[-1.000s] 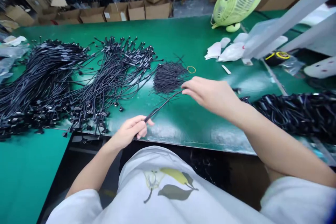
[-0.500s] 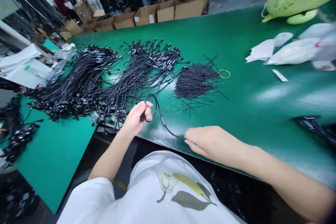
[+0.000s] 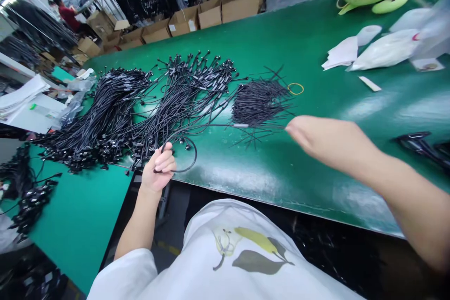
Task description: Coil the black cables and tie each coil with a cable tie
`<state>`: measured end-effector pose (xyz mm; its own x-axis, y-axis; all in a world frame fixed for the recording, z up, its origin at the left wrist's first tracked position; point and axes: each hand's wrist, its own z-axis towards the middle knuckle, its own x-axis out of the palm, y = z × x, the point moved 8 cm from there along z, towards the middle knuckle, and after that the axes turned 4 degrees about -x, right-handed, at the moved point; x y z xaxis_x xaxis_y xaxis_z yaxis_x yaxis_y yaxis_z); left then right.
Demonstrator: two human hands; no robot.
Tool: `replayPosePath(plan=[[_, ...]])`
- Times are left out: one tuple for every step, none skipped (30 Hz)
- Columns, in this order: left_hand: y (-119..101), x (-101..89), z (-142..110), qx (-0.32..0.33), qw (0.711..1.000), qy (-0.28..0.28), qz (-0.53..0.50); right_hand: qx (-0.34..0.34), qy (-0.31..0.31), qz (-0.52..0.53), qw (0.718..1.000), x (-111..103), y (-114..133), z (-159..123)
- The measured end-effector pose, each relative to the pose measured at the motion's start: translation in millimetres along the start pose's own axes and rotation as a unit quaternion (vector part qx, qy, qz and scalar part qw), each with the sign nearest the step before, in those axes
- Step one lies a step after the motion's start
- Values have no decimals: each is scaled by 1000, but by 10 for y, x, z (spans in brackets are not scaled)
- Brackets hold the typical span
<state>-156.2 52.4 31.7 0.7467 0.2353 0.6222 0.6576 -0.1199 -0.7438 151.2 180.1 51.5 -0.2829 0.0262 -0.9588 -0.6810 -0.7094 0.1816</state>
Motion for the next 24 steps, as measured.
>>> replayPosePath(plan=[[5,45,30,30,999,-10,22,-60,32,21,997,62,273,-37],[35,119,55,55,996,-11,63,-129,74,61,987,124,568,-86],[94,221,73,74,990,-1,119,-194,117,111,968,162,848,-138],[189,342,82,82,979,20,184,-240,148,161,946,163,1077,-168],[314,469,80,79,964,50,251,-260,158,207,930,128,1229,-152],[456,585,66,64,945,84,310,-255,148,247,923,74,1298,-84],[591,681,41,45,929,118,349,-229,124,281,924,16,1290,21],[692,756,12,30,920,147,362,-192,95,315,925,-28,1225,137],[749,809,-10,19,922,167,350,-152,67,350,922,-48,1131,243],[762,839,-17,12,933,173,315,-114,39,385,915,-45,1025,330],[739,851,-6,12,950,169,263,-79,3,420,904,-25,919,393],[700,847,20,15,965,156,208,-47,-38,452,890,12,827,427],[663,830,57,18,978,138,158,-20,-73,484,872,75,765,435],[640,803,100,20,986,115,119,1,-87,520,850,177,749,426],[641,775,143,19,991,95,90,23,-84,561,823,309,765,407],[675,751,182,11,994,81,74,51,-73,607,789,454,799,378],[746,732,216,-7,995,72,67,82,-63,653,750,592,840,342],[852,717,241,-35,995,67,64,114,-64,691,711,702,870,303],[974,704,255,-68,994,65,59,146,-82,719,675,777,880,264],[1089,689,260,-95,992,60,49,173,-107,736,646,820,875,228],[1182,672,260,-112,992,51,33,190,-127,746,625,842,873,202],[1238,651,262,-113,993,37,12,200,-133,754,611,855,882,190],[1261,630,265,-102,995,22,-5,208,-130,762,599,863,894,185],[1258,613,269,-84,996,11,-10,217,-122,773,583,868,907,183]])
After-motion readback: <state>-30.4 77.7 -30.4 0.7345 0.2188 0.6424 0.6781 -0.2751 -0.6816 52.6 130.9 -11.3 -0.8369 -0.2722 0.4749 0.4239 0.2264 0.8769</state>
